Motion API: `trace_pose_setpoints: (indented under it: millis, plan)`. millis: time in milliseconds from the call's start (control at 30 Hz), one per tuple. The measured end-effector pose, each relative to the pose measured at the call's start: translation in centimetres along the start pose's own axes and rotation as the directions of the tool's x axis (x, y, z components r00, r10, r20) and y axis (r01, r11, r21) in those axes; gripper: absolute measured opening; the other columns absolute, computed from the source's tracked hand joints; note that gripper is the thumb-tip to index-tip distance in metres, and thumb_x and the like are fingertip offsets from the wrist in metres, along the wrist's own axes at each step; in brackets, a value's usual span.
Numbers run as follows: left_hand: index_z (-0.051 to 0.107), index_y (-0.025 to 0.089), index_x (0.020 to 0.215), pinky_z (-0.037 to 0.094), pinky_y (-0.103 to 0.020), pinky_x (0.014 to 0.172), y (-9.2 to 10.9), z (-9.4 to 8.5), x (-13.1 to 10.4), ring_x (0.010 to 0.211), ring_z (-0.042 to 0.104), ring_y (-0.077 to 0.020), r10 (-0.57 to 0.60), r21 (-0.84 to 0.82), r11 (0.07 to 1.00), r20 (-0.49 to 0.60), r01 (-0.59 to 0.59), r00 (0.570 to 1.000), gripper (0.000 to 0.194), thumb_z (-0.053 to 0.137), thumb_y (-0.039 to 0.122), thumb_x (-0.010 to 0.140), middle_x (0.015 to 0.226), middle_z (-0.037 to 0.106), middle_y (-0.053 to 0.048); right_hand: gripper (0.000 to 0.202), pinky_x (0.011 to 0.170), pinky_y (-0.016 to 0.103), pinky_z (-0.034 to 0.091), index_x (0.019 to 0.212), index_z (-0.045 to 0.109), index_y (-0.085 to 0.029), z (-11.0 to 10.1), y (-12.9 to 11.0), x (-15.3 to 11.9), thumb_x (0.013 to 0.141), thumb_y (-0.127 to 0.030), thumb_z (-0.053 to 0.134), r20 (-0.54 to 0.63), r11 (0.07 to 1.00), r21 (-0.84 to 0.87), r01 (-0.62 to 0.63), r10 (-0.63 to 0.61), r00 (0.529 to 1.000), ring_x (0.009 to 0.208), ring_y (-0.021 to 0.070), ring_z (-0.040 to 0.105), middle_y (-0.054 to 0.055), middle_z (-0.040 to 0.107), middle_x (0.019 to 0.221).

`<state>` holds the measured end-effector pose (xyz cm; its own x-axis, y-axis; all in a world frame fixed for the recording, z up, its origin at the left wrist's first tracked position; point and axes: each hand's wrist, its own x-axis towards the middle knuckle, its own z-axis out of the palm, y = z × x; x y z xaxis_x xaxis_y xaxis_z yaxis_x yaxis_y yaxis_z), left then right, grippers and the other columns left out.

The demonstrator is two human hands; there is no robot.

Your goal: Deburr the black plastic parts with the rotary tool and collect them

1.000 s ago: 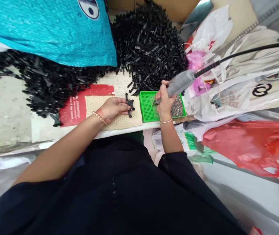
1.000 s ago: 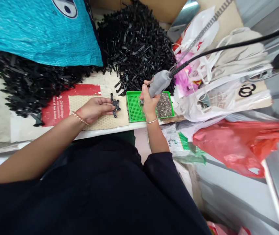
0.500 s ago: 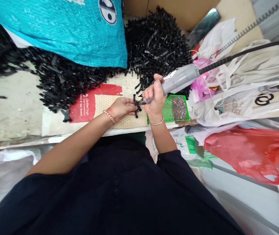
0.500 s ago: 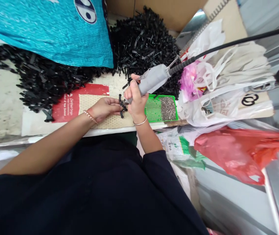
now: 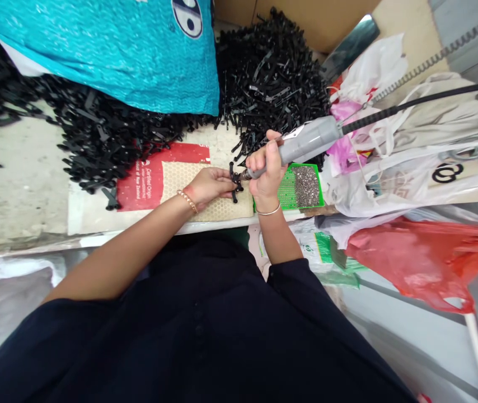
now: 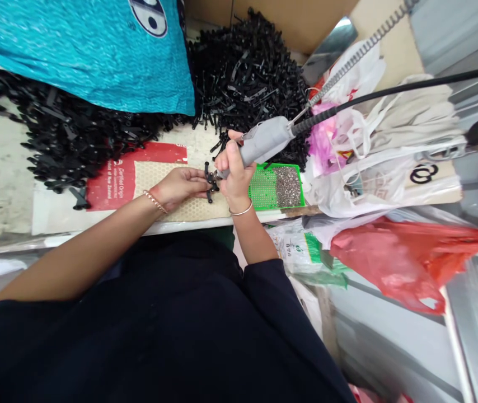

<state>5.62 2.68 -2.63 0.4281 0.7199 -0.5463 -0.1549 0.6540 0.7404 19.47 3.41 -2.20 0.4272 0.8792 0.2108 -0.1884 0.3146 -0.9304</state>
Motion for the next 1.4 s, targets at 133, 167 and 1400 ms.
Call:
trace_pose_setpoints:
  millis: [133, 167, 1400]
  plan:
    - [0.075, 0.01, 0.079, 0.059, -0.02, 0.063, -0.02, -0.08, 0.13, 0.061, 0.069, -0.0097, 0.007, 0.01, 1.0, -0.001, -0.007, 1.0, 0.02, 0.082, -0.007, 0.071, 0.073, 0.076, -0.003, 0.04, 0.047, 0.023, 0.04, 0.112, 0.063, -0.03, -0.03, 0.21, -0.03, 0.098, -0.068, 0.064, 0.017, 0.999, 0.002, 0.051, -0.051, 0.999, 0.044, 0.0082, 0.039, -0.013, 0.034, 0.056]
    - [0.075, 0.01, 0.079, 0.059, -0.02, 0.064, -0.02, -0.09, 0.14, 0.061, 0.069, -0.0097, 0.008, 0.012, 1.0, 0.0, -0.008, 1.0, 0.02, 0.082, -0.006, 0.071, 0.073, 0.076, -0.003, 0.039, 0.047, 0.023, 0.04, 0.111, 0.063, -0.03, 0.08, 0.16, -0.09, 0.099, -0.067, 0.063, 0.004, 0.999, 0.0, 0.054, -0.054, 0.999, 0.044, 0.0084, 0.038, -0.013, 0.034, 0.056]
    - [0.075, 0.01, 0.077, 0.061, -0.021, 0.066, -0.22, -0.32, 0.24, 0.063, 0.068, -0.01, 0.023, 0.02, 1.0, 0.009, -0.023, 1.0, 0.02, 0.089, -0.001, 0.066, 0.072, 0.074, -0.002, 0.037, 0.046, 0.029, 0.037, 0.104, 0.059, -0.033, 0.72, -0.76, -0.91, 0.086, -0.062, 0.073, 0.003, 0.998, 0.018, 0.063, -0.063, 0.998, 0.044, 0.0123, 0.035, -0.011, 0.028, 0.057]
